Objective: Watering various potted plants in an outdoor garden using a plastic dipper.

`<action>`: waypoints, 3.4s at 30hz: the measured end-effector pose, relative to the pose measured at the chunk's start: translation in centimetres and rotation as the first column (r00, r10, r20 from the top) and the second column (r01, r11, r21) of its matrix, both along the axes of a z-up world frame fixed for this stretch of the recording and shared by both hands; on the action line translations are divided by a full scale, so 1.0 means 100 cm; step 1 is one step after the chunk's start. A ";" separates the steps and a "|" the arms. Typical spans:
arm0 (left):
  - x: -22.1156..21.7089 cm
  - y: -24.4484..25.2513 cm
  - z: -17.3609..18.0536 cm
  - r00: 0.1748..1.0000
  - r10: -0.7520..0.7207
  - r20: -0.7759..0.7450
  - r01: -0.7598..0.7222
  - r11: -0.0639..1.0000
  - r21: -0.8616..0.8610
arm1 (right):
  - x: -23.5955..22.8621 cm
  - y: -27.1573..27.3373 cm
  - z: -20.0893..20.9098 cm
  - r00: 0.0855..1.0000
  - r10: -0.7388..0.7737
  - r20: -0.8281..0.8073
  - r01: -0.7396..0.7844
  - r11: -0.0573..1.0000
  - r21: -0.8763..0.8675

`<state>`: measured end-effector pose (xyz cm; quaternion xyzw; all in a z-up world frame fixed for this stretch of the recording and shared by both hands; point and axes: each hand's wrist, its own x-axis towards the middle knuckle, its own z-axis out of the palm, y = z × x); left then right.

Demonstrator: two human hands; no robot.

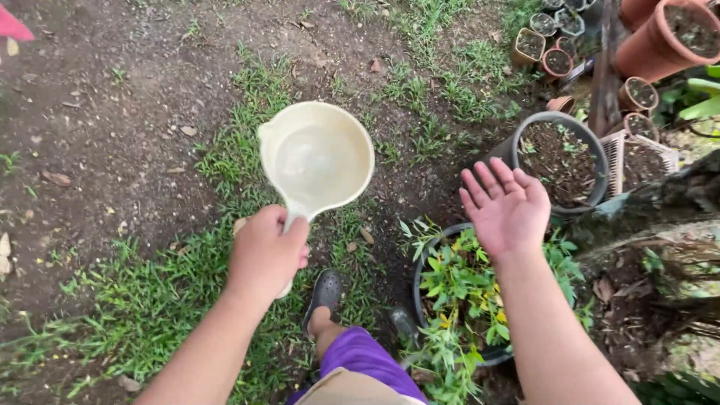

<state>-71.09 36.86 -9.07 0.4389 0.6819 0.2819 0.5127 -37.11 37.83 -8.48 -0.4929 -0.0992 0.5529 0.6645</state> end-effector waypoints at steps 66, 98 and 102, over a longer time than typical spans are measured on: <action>0.159 0.570 0.076 0.749 -0.662 -0.005 0.662 0.749 0.015 | 0.047 0.368 0.042 0.796 -0.575 -0.192 0.601 0.787 0.137; 0.496 0.844 0.030 0.447 -0.894 -0.038 0.894 0.448 -0.025 | 0.277 0.516 0.014 0.421 -0.892 -0.166 0.902 0.431 -0.025; 0.570 0.871 0.041 0.282 -0.955 -0.091 0.959 0.284 -0.008 | 0.300 0.535 0.016 0.285 -0.937 -0.202 0.955 0.296 -0.025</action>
